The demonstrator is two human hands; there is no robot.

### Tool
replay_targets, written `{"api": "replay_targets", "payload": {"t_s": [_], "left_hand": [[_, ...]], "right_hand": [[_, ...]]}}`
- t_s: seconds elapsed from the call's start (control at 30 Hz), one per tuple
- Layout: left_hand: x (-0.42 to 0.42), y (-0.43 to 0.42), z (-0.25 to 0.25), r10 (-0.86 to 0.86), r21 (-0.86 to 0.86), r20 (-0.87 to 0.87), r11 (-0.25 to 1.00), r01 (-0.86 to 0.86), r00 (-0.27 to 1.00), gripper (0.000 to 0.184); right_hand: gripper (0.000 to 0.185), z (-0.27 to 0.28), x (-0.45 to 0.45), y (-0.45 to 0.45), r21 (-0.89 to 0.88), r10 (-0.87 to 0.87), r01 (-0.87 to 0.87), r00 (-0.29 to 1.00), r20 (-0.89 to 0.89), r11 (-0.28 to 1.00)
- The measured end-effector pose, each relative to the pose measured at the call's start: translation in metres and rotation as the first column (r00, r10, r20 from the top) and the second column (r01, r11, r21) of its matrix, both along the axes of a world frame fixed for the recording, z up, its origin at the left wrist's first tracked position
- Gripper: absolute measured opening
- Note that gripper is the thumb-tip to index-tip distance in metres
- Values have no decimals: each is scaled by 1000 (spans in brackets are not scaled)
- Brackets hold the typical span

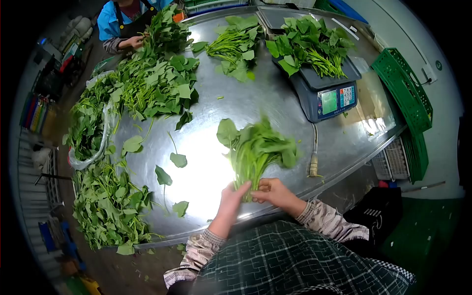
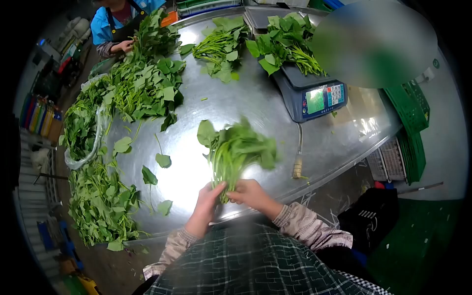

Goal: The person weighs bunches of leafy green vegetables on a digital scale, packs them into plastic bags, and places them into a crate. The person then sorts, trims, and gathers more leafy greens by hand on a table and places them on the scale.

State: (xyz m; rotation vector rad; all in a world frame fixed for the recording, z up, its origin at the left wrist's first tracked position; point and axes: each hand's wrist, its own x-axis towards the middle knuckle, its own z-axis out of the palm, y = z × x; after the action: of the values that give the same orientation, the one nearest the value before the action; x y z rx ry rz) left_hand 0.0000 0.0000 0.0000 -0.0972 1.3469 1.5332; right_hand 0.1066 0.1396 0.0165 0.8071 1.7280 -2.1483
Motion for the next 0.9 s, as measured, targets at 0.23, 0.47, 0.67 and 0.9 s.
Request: {"api": "replay_targets", "payload": {"t_s": [0.23, 0.47, 0.67, 0.9], "left_hand": [[7, -9, -24, 99, 126, 184, 984, -124, 978, 27], [9, 12, 0, 31, 137, 78, 990, -41, 997, 25], [-1, 5, -7, 14, 165, 184, 985, -45, 983, 26], [-7, 7, -15, -170, 219, 156, 966, 134, 973, 20]], "right_hand": [[27, -6, 22, 2, -164, -151, 147, 988, -12, 975], [28, 6, 13, -1, -140, -144, 150, 988, 50, 979], [21, -23, 17, -10, 81, -295, 310, 943, -156, 947], [24, -27, 9, -16, -143, -301, 301, 953, 21, 943]]}}
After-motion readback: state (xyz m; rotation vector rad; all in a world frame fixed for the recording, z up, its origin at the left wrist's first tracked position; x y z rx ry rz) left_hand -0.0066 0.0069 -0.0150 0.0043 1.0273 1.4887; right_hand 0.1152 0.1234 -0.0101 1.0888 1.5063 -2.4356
